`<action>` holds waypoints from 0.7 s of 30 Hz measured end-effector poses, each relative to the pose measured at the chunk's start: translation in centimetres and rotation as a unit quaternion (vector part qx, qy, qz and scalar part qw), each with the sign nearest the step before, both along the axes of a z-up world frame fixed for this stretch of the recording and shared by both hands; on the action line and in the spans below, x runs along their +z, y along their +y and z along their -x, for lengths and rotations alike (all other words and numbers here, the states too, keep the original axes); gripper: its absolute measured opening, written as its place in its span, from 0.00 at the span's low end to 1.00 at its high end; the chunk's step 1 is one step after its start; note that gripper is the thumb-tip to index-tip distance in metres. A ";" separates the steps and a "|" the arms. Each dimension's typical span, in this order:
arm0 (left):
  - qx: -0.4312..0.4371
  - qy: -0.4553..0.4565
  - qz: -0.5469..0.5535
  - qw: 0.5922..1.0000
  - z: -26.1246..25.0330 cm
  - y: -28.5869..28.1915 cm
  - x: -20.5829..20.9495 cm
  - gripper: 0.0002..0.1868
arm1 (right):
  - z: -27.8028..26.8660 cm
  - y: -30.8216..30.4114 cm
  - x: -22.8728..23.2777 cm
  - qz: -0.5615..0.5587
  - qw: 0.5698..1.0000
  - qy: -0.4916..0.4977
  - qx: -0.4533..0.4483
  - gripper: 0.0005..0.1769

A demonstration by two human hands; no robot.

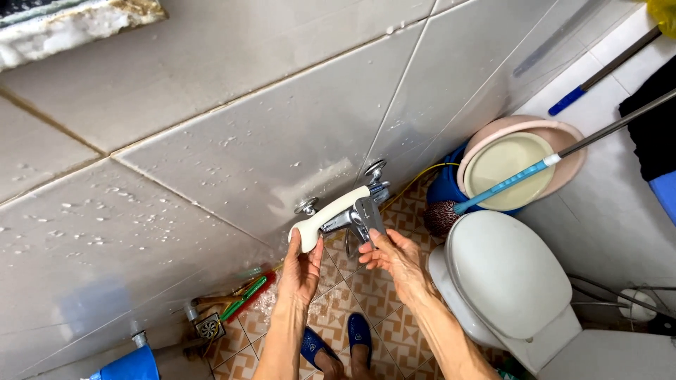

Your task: Cleaning a bathroom mirror using a brush and water.

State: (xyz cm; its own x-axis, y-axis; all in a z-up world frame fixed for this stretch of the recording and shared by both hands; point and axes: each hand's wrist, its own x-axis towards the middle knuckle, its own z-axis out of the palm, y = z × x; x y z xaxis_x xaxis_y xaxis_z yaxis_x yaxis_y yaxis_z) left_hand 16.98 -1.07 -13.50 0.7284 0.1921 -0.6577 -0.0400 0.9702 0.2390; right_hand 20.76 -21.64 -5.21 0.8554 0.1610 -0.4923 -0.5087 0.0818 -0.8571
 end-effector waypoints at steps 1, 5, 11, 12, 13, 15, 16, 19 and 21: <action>0.001 0.000 0.001 1.000 0.1 0.0 0.3 0.26 | 0.1 -0.2 -0.4 0.001 1.000 0.000 0.001 0.23; -0.005 -0.015 -0.014 1.000 0.5 -0.2 2.4 0.27 | 0.4 -0.7 -1.3 -0.040 0.999 0.017 0.002 0.22; -0.020 -0.070 -0.064 0.995 0.4 -1.0 5.4 0.25 | 0.9 -0.7 -0.9 -0.040 0.999 0.024 0.002 0.23; -0.027 -0.086 -0.084 0.992 0.4 -1.0 5.9 0.25 | 1.0 -0.6 -0.7 -0.039 0.999 0.028 0.003 0.24; -0.027 -0.086 -0.084 0.992 0.3 -1.0 6.4 0.25 | 1.1 -0.5 -0.3 -0.040 0.999 0.028 0.003 0.24; -0.037 -0.098 -0.114 0.988 0.0 -1.1 7.5 0.24 | 1.2 -0.4 0.8 -0.031 0.998 0.049 0.000 0.27; -0.038 -0.100 -0.114 0.988 -0.1 -1.1 7.6 0.24 | 1.4 -0.5 0.9 -0.032 0.998 0.048 -0.001 0.27; -0.049 -0.113 -0.141 0.982 -0.4 -0.9 8.4 0.22 | 2.0 -1.7 0.2 0.021 0.998 0.045 -0.024 0.29; -0.070 -0.113 -0.156 0.979 -0.6 -0.9 9.2 0.21 | 2.9 -3.6 -1.7 0.128 0.987 -0.062 -0.073 0.29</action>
